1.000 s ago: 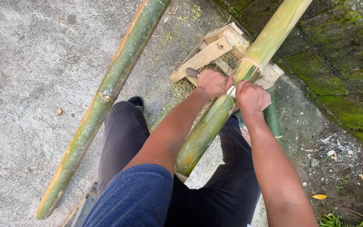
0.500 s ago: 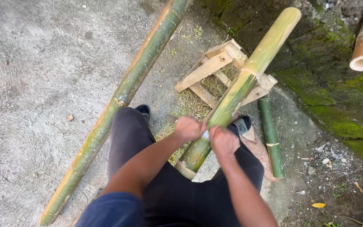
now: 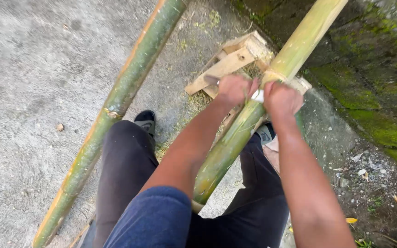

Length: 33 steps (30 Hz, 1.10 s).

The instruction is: Scraping and whittling bamboo stalks with a knife to smooth the surface in an outdoor workshop setting.

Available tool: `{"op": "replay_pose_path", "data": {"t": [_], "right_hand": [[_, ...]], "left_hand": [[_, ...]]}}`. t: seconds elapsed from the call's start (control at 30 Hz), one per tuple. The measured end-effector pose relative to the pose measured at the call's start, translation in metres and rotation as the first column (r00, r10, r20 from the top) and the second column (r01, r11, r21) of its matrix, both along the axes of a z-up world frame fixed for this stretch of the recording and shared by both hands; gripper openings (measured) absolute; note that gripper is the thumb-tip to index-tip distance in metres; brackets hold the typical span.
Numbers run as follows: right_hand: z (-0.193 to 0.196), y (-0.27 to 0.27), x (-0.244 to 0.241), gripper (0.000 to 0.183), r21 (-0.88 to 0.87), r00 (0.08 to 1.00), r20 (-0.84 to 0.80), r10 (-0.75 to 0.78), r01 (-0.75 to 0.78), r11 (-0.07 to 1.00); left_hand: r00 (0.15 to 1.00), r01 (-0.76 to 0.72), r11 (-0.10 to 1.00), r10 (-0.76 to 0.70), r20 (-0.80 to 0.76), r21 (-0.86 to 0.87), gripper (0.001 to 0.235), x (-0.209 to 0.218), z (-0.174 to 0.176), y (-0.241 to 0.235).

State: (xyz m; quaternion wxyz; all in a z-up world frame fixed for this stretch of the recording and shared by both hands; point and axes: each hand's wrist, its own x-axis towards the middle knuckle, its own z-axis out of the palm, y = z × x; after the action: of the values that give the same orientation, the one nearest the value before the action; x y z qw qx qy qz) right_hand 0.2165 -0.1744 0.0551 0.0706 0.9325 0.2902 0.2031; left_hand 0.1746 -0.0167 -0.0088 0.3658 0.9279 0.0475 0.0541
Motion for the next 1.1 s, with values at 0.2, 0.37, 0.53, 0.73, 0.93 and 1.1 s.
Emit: {"op": "replay_pose_path", "data": {"t": [0.2,0.37,0.53,0.73,0.93,1.1], "right_hand": [[0.008,-0.004,0.076,0.045,-0.01,0.998,0.062,0.031,-0.03,0.999],[0.008,-0.002,0.075,0.045,-0.047,0.995,0.084,0.05,-0.046,0.998],[-0.001,0.0,0.053,0.038,-0.011,0.99,0.113,0.089,-0.088,0.996],[-0.003,0.002,0.015,0.044,-0.046,0.99,0.115,0.083,-0.078,0.996],[-0.005,0.005,-0.031,0.042,-0.019,0.99,0.1,0.098,-0.096,0.995],[-0.011,0.003,-0.075,0.043,-0.047,0.992,0.101,0.077,-0.073,0.996]], "left_hand": [[0.972,-0.115,0.989,0.131,0.196,-0.089,0.061,0.076,0.003,-0.007],[0.94,-0.138,0.988,0.155,0.303,-0.076,0.059,0.075,-0.004,-0.006],[0.982,-0.098,0.994,0.09,0.169,0.037,0.059,0.045,0.01,0.004],[0.985,-0.06,0.998,0.061,0.159,-0.01,0.061,0.009,0.004,0.003],[0.982,-0.059,0.998,0.058,0.179,0.003,0.058,-0.035,0.0,0.006],[0.98,-0.047,0.998,0.052,0.194,-0.031,0.06,-0.08,-0.007,0.003]]}}
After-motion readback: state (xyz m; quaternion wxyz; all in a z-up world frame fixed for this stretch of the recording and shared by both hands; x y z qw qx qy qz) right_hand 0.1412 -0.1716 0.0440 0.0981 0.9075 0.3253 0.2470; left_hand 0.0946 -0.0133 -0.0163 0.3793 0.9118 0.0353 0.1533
